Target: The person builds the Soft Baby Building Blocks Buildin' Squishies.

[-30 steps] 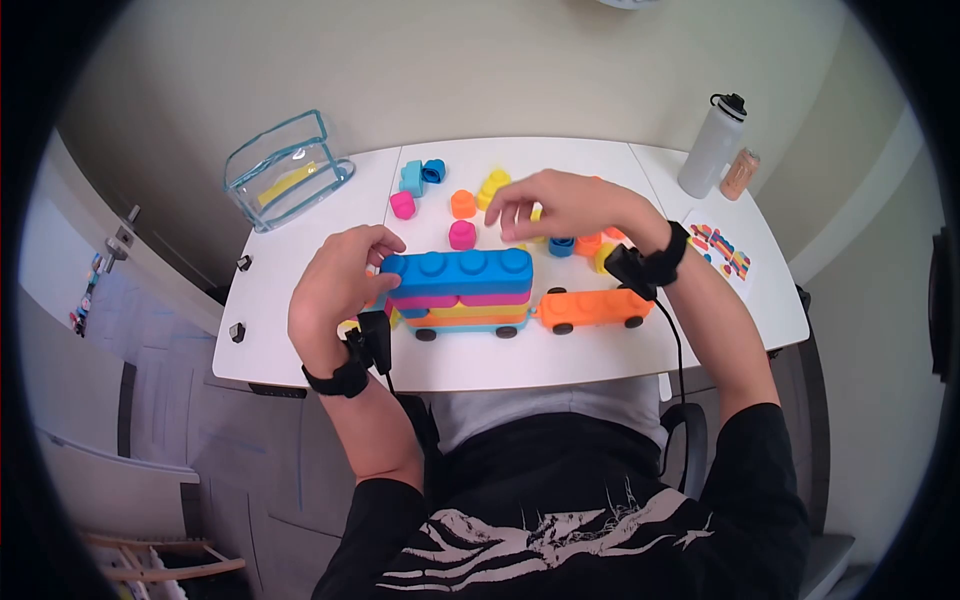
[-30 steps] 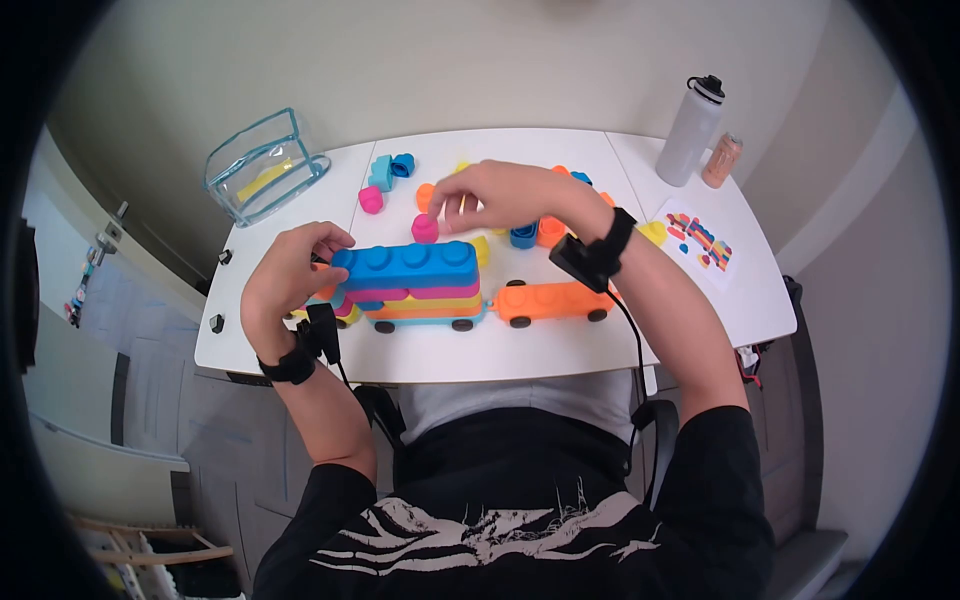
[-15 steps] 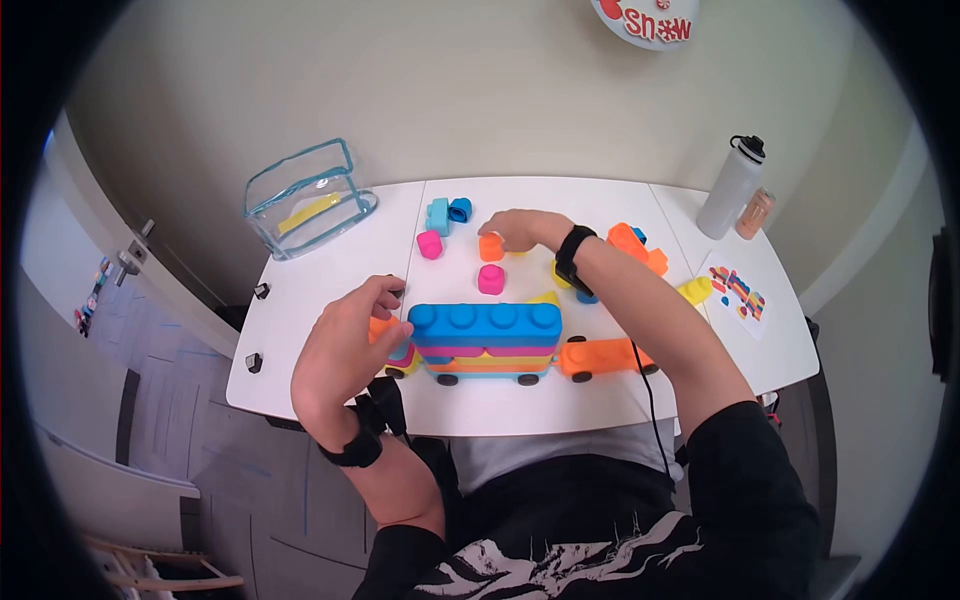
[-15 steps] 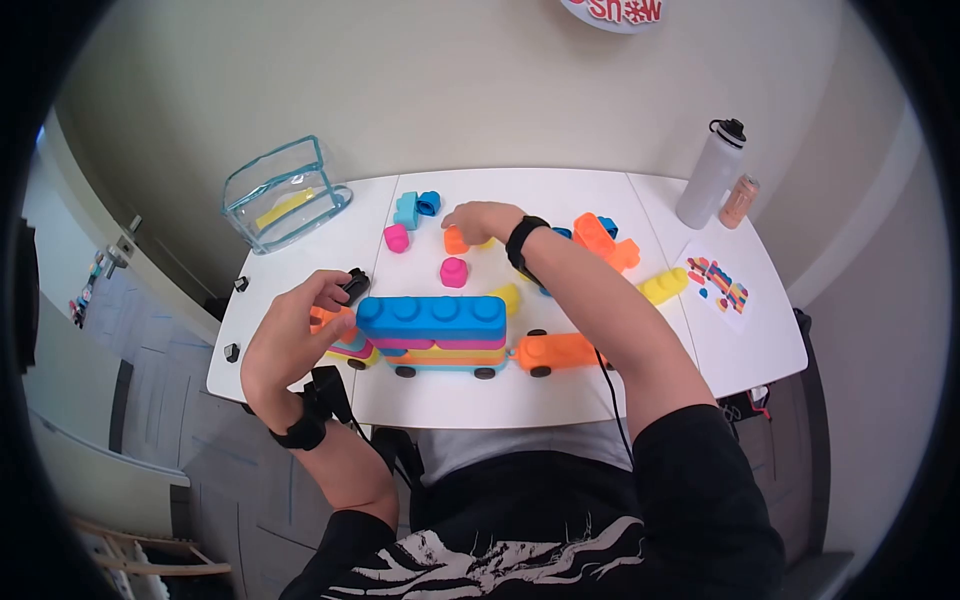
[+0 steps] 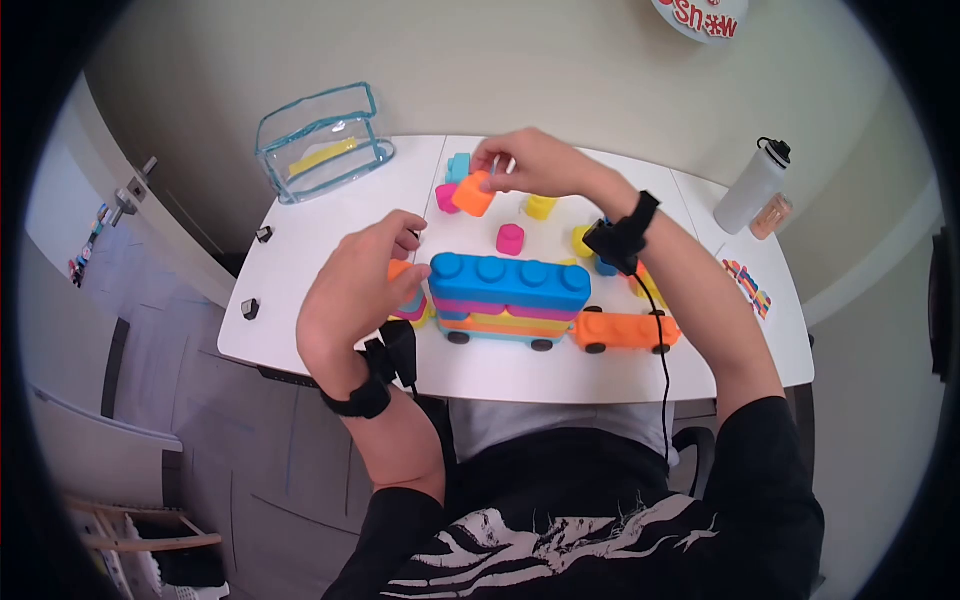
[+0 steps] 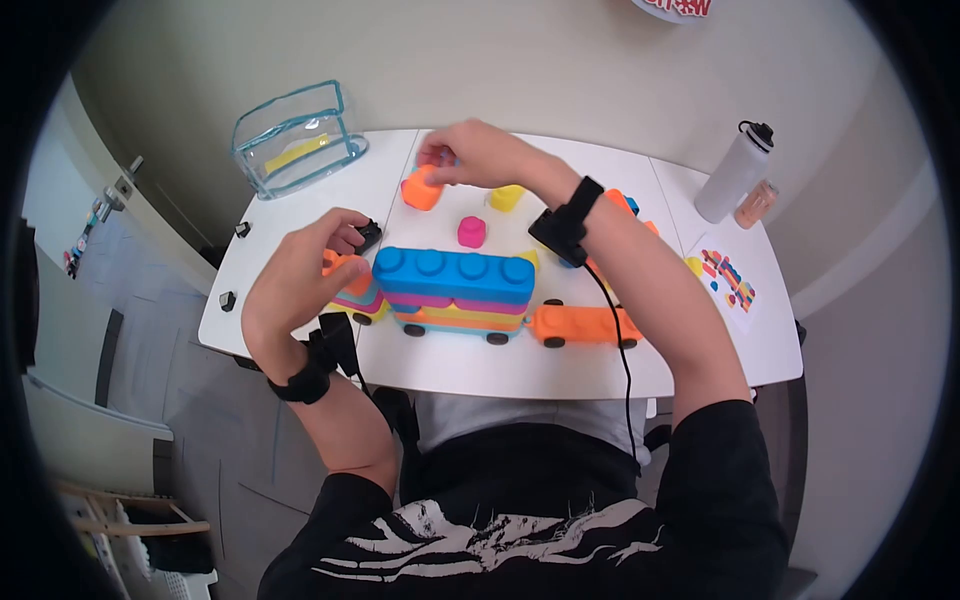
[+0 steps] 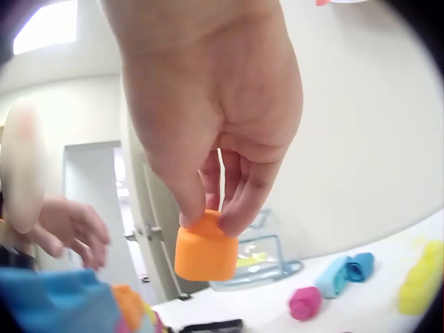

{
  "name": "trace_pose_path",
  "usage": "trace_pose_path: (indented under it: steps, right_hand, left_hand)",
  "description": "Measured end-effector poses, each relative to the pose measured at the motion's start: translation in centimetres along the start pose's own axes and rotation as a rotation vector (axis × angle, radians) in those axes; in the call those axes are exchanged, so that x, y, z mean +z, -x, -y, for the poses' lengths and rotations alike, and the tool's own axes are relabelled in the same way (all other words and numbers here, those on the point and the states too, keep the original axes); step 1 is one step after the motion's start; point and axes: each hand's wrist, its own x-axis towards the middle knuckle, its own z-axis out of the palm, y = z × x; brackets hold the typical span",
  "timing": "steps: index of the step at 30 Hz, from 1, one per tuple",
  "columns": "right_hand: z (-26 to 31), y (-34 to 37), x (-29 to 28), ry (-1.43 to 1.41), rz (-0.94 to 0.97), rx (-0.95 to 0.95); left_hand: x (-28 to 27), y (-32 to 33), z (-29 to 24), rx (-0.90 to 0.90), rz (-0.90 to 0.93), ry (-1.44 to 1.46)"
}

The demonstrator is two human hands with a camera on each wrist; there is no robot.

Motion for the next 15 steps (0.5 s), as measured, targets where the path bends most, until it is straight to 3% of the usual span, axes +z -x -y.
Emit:
trace_pose_path:
  steps: [3,6,15]
  right_hand:
    - [6.8,1.9,-2.0,0.003,0.005,-0.104]
    - [10.1,2.7,-1.6,-0.007,0.022,-0.212]
    - [10.8,3.0,2.5,0.042,-0.028,-0.168]
  left_hand:
    - [-0.2,0.1,0.1,-0.01,0.0,0.015]
    - [-0.5,0.4,-0.1,-0.017,0.016,0.038]
    - [-0.5,1.0,0.8,-0.005,0.003,0.067]
